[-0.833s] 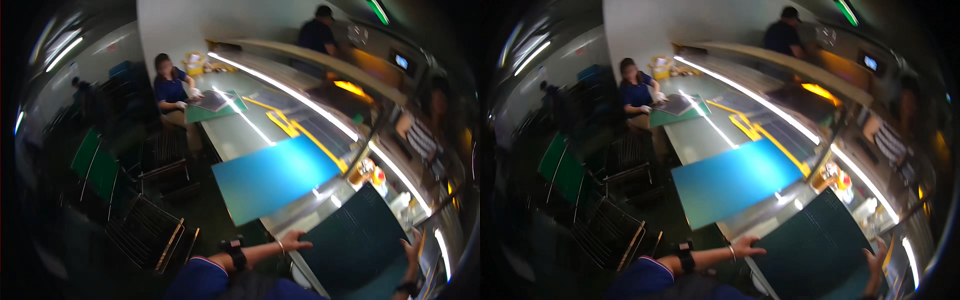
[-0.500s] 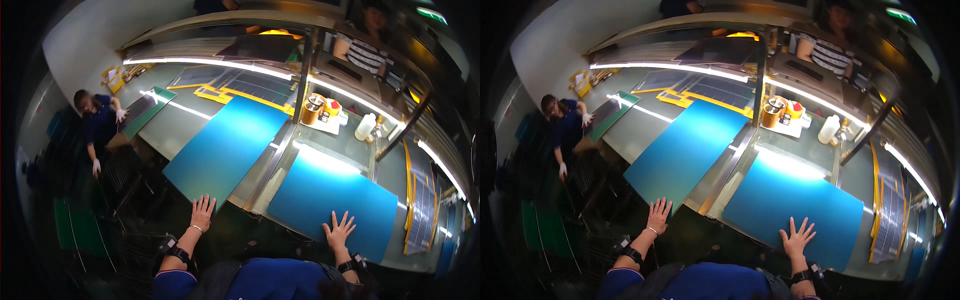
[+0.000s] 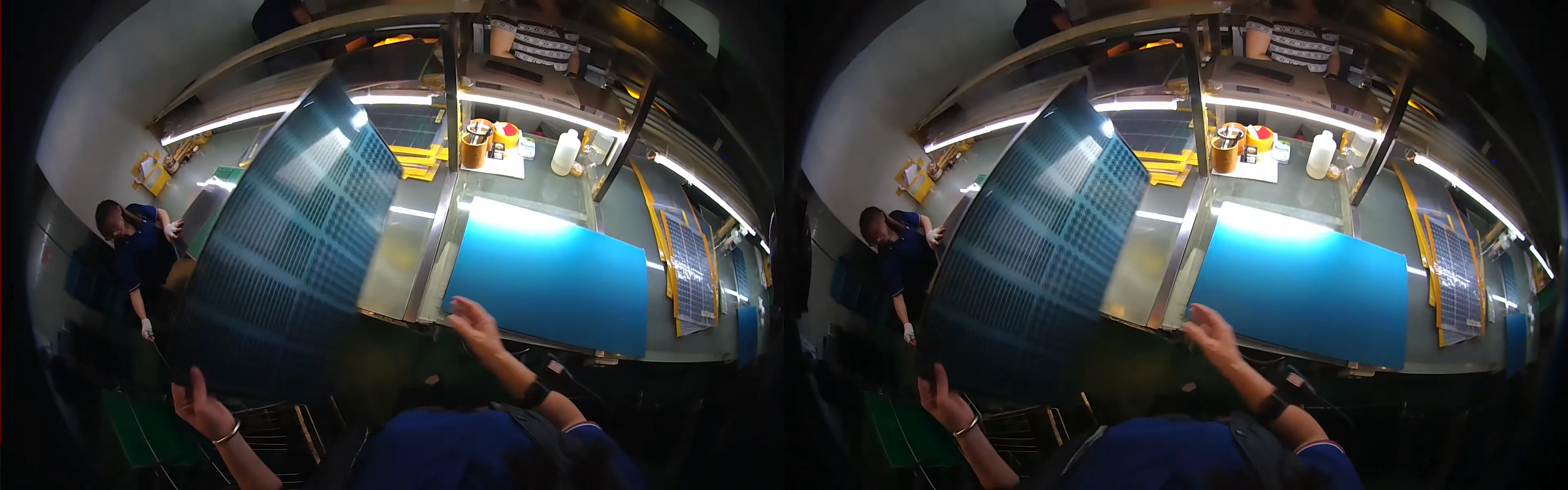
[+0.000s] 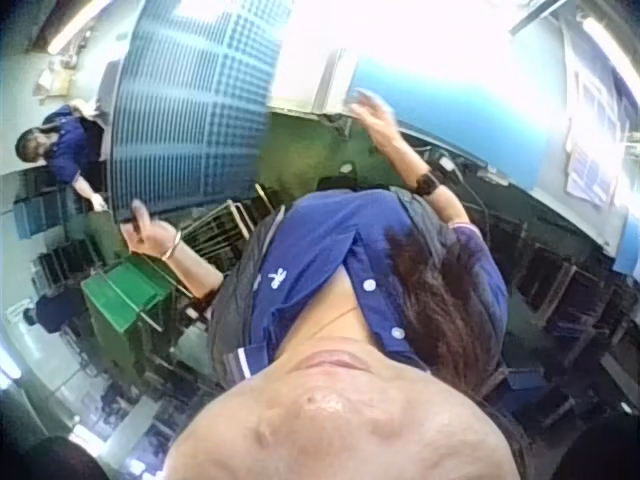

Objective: Inspecting and organizing translucent material sheets at a workstation.

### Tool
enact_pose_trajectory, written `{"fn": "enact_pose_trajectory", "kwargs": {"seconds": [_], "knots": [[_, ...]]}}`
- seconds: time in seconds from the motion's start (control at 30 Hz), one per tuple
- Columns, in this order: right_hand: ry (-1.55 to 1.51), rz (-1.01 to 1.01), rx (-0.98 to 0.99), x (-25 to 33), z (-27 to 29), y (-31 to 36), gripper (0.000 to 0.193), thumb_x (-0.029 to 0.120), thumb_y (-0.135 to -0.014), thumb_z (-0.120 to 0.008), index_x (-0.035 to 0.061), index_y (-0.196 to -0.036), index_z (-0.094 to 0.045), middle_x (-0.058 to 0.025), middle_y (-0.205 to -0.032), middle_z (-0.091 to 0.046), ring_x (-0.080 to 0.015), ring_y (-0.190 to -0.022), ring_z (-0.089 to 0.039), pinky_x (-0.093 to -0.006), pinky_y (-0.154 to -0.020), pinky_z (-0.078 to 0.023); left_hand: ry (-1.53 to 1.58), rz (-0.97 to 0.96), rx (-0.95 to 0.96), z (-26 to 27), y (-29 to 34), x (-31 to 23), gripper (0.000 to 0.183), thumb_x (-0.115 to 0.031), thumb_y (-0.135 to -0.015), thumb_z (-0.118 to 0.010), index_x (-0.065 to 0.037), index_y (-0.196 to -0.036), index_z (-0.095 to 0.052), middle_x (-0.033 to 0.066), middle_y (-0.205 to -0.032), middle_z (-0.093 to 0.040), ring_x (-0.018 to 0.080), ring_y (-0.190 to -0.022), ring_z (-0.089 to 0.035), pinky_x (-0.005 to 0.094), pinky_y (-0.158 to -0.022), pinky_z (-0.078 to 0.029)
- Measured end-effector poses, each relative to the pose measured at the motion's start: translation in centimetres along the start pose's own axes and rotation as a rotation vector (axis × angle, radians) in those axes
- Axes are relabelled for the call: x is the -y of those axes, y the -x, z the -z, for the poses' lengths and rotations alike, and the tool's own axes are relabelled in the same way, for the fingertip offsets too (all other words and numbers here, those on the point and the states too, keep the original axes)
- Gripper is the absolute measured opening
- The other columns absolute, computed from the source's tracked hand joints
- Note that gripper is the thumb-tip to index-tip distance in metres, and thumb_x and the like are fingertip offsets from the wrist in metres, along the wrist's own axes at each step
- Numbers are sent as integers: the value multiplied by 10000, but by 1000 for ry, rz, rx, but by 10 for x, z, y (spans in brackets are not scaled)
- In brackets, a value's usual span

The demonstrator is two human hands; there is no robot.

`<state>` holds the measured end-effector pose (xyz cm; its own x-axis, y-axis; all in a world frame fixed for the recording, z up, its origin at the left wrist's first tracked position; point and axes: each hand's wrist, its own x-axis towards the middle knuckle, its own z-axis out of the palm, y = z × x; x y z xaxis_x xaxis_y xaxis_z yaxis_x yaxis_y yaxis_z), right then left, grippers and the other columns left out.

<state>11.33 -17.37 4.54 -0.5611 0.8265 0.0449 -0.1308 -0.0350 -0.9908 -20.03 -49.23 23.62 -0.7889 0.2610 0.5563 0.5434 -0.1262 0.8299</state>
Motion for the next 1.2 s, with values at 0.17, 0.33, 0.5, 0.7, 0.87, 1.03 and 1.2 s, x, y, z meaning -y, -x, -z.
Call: {"fn": "enact_pose_trajectory", "kwargs": {"seconds": [0.17,0.33,0.5,0.7,0.87,1.03,1.2], "knots": [[-1173,-741,654,-2,-16,22,424,338,-902,-572,155,-1258,-434,-72,-1158,-555,-200,-1023,-572,-365,-820,-505,510,777,-207,26,79,84,274,-131,-854,-638,-105,-1116,-561,49,-1054,-622,212,-973,-601,377,-831,-505],[-662,-657,282,-12,28,42,277,111,-890,-574,124,-1156,-497,-18,-988,-633,-147,-833,-641,-328,-684,-553,560,1032,30,-21,148,177,257,-171,-874,-625,-69,-1096,-545,47,-1003,-619,197,-910,-604,350,-800,-493],[-621,-602,196,-27,46,67,281,81,-897,-548,98,-1169,-477,-42,-1041,-610,-170,-910,-639,-381,-714,-561,-796,59,268,-106,189,114,681,-280,-725,-766,71,-1224,-463,218,-1152,-555,340,-1053,-542,398,-916,-425],[-681,-597,48,-16,37,86,263,96,-887,-560,119,-1141,-496,-49,-1012,-634,-183,-792,-651,-359,-637,-555,-775,-285,1327,-228,254,-9,488,-473,-784,-610,-18,-959,-636,179,-1063,-616,366,-899,-615,452,-754,-495],[-889,-633,92,-2,49,92,272,211,-897,-536,155,-1161,-493,-37,-1001,-630,-180,-770,-646,-315,-569,-534,-577,-274,1421,-242,237,-10,237,-265,-847,-540,-50,-816,-635,158,-718,-638,347,-702,-623,428,-670,-494],[-634,-537,1,-14,51,75,259,245,-897,-557,121,-1119,-511,-29,-967,-627,-153,-772,-633,-312,-590,-535,-307,-6,1345,-248,210,10,135,-92,-859,-567,16,-851,-647,120,-702,-657,185,-604,-656,302,-545,-507],[-608,-231,-51,-16,87,64,347,61,-837,-608,36,-1173,-521,-64,-1003,-621,-150,-879,-617,-319,-736,-529,1,376,1514,-266,145,27,207,-148,-887,-552,29,-917,-655,74,-803,-674,144,-660,-655,255,-570,-519]]}}
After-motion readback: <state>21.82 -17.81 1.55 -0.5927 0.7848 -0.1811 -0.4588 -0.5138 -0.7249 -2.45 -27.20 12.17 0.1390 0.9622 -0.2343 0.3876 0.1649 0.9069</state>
